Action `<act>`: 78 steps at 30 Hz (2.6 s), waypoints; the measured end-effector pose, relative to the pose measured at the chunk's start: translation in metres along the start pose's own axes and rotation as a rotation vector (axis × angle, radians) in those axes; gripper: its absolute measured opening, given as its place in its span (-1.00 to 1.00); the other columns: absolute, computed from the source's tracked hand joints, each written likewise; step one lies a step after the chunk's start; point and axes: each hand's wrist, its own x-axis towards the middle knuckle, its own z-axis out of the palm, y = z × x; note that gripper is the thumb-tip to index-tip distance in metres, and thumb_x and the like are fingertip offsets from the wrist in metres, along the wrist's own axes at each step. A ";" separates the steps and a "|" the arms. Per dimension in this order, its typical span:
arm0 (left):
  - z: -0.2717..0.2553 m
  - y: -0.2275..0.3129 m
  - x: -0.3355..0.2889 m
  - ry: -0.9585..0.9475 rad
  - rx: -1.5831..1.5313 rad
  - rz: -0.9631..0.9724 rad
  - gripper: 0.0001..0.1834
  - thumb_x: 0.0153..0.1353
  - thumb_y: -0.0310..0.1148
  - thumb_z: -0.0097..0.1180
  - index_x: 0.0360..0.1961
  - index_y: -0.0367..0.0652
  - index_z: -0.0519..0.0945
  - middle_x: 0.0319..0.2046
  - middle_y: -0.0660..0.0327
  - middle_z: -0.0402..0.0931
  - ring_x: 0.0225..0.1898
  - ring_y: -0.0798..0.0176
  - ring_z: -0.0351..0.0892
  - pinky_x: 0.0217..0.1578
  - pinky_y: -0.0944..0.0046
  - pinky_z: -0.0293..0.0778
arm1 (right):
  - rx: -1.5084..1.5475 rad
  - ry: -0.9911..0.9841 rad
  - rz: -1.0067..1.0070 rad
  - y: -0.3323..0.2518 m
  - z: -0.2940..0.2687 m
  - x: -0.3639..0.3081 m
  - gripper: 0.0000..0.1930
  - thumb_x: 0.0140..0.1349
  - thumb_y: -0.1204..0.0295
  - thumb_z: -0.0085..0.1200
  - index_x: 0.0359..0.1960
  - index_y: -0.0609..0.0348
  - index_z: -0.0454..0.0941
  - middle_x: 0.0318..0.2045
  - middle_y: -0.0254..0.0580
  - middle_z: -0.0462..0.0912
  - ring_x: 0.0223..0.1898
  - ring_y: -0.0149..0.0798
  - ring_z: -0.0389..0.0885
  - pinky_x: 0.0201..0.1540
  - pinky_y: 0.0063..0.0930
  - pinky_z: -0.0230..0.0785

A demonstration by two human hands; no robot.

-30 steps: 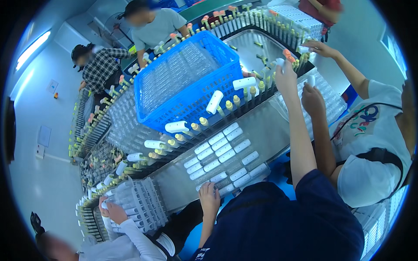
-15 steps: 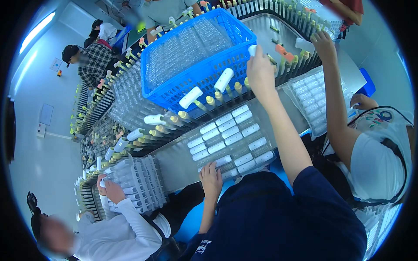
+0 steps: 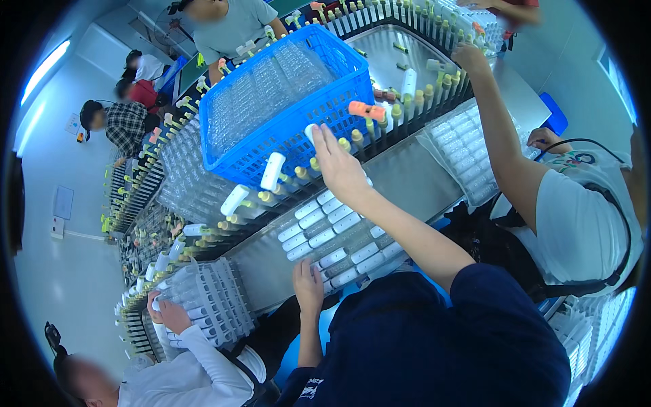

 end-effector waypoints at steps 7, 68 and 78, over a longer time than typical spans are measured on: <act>0.003 0.009 0.084 0.051 -0.014 0.123 -0.65 0.40 -0.52 0.18 0.19 -0.33 0.63 0.12 -0.14 0.62 0.17 -0.27 0.59 0.23 -0.14 0.50 | 0.313 0.013 -0.026 -0.038 -0.011 -0.012 -0.48 0.49 0.47 0.17 0.42 0.40 0.43 0.37 0.27 0.53 0.33 0.29 0.57 0.33 0.06 0.49; -0.117 0.021 0.241 0.181 0.441 0.220 -0.48 0.41 -0.14 0.29 0.33 -0.04 0.59 0.24 0.11 0.63 0.19 -0.06 0.60 0.18 -0.20 0.48 | 0.628 0.154 0.584 0.059 -0.076 -0.076 -0.60 0.69 0.36 0.00 0.39 0.35 0.41 0.07 0.08 0.73 -0.14 -0.21 0.85 -0.03 -0.30 0.65; -0.050 0.019 0.081 0.404 0.042 0.131 -0.46 0.35 -0.52 0.25 0.35 -0.32 0.52 0.34 -0.16 0.48 0.44 -0.36 0.35 0.49 -0.31 0.20 | 0.111 0.372 0.340 0.055 -0.043 0.041 -0.62 0.61 0.30 0.09 0.16 0.46 0.59 -0.13 0.30 0.79 -0.06 0.19 0.82 -0.03 -0.02 0.60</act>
